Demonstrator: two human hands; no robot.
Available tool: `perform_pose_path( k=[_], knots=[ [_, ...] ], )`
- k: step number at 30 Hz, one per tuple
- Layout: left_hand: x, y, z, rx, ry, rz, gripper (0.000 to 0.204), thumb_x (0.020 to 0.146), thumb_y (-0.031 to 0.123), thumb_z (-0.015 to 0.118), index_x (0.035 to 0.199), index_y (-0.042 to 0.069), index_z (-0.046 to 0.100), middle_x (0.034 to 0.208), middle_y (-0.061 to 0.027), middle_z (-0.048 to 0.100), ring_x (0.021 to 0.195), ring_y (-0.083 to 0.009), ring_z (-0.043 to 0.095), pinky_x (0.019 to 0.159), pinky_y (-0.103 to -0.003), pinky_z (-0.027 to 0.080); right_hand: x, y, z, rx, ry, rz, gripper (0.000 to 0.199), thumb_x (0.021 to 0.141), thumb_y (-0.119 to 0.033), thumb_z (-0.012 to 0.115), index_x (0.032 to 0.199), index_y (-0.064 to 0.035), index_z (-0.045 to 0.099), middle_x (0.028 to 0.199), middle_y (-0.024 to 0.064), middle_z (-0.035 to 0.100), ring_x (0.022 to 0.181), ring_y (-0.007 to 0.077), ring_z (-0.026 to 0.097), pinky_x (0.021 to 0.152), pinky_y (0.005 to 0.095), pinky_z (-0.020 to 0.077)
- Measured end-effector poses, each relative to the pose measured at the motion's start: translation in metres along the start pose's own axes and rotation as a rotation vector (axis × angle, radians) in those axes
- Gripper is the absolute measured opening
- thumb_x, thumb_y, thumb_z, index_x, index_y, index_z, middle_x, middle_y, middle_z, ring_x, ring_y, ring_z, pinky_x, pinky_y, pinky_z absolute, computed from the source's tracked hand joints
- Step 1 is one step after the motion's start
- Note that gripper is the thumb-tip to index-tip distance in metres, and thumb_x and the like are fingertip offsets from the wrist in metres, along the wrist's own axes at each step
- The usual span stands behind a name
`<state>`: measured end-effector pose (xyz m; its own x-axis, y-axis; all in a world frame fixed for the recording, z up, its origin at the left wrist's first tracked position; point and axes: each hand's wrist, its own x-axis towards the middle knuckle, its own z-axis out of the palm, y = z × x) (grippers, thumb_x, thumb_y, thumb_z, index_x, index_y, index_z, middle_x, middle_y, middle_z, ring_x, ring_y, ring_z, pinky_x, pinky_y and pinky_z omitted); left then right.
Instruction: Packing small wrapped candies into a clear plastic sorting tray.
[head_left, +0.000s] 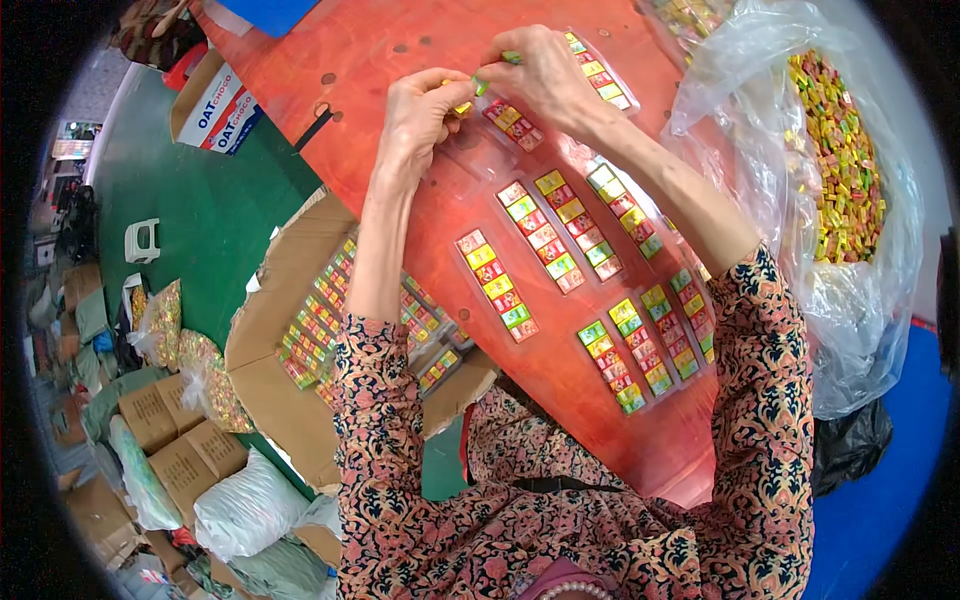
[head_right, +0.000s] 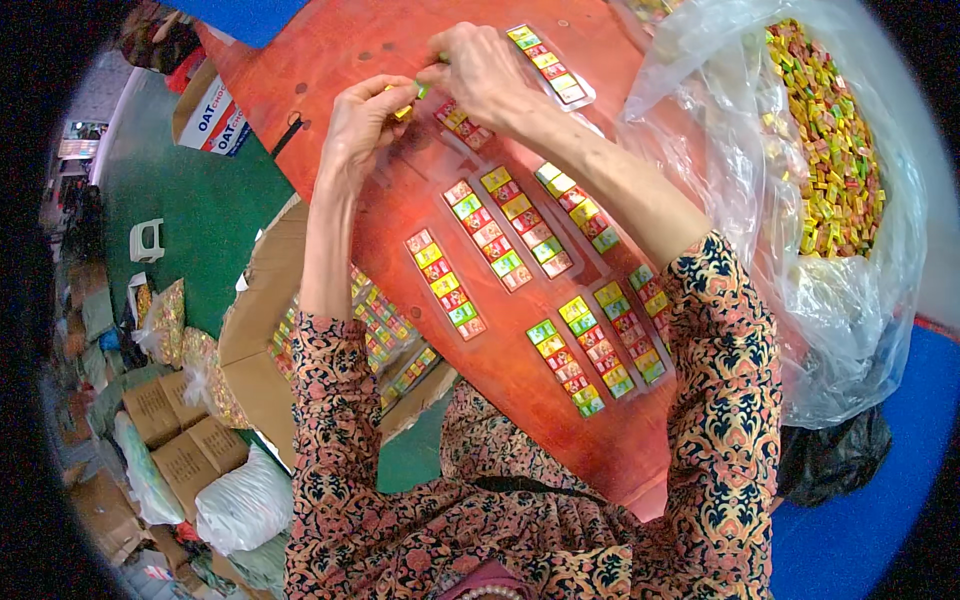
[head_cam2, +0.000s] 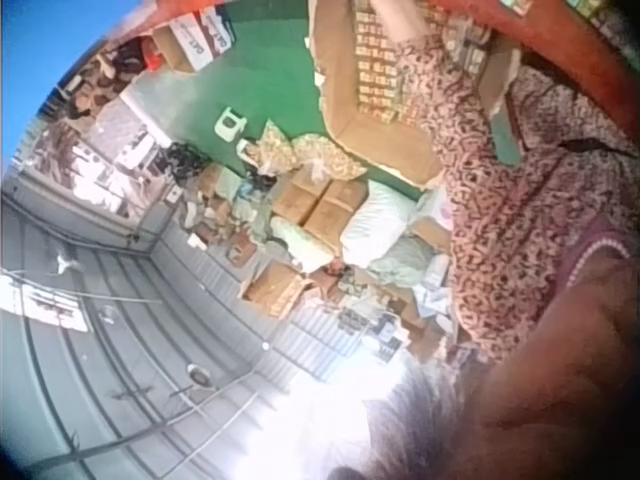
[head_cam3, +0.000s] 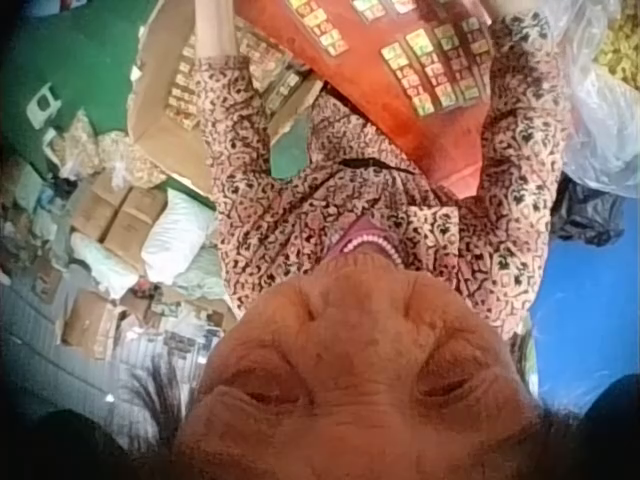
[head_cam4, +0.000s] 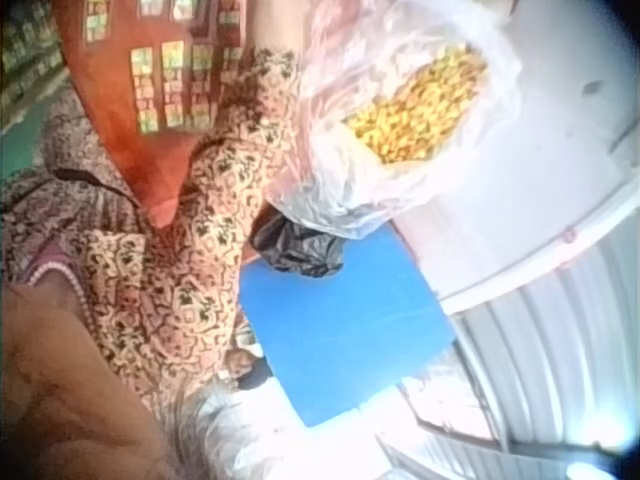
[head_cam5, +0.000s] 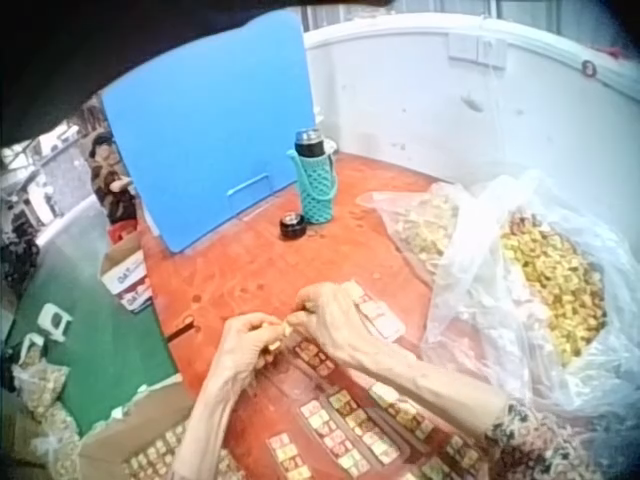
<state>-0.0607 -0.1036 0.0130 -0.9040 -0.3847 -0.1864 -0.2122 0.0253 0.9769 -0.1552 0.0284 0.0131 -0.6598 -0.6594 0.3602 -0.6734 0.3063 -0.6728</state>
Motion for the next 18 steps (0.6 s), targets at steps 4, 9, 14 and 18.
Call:
perform_pose_path(
  k=[4,9,14,18],
  knots=[
    [-0.001,0.000,-0.003,0.143,-0.047,0.011,0.010,0.073,0.013,0.060,0.077,0.004,0.062,0.064,0.0018,0.055,0.056,-0.0038,0.048,0.047,-0.016,0.036,0.004,0.004,0.004,0.043,-0.083,0.109,0.026,0.071,-0.021,0.065,0.077,0.0042,0.062,0.062,0.0085,0.058,0.057,0.0146,0.054,0.053,0.0314,0.0427],
    [0.002,-0.004,-0.001,0.288,-0.043,0.070,0.015,0.071,0.013,0.058,0.079,0.001,0.063,0.063,-0.0003,0.056,0.055,-0.0065,0.049,0.048,-0.020,0.037,0.012,0.014,0.010,0.220,-0.308,0.450,0.028,0.071,-0.021,0.064,0.075,0.0057,0.061,0.057,0.0055,0.054,0.055,0.0114,0.051,0.050,0.0303,0.0410],
    [-0.003,-0.004,-0.002,0.481,0.042,0.266,0.021,0.065,0.011,0.054,0.078,-0.003,0.063,0.058,-0.0094,0.059,0.053,-0.0142,0.056,0.049,-0.028,0.042,0.005,0.014,0.016,0.035,-0.207,0.343,0.027,0.072,-0.022,0.064,0.077,0.0048,0.061,0.061,0.0137,0.058,0.057,0.0218,0.057,0.054,0.0345,0.0436],
    [-0.015,-0.004,0.000,0.691,0.123,0.335,0.021,0.063,0.010,0.053,0.078,-0.001,0.063,0.063,-0.0173,0.059,0.062,-0.0274,0.059,0.057,-0.035,0.044,0.001,0.005,0.027,-0.210,-0.089,0.224,0.023,0.073,-0.018,0.062,0.080,0.0034,0.062,0.071,0.0234,0.058,0.069,0.0338,0.060,0.060,0.0395,0.0459]
  ],
)
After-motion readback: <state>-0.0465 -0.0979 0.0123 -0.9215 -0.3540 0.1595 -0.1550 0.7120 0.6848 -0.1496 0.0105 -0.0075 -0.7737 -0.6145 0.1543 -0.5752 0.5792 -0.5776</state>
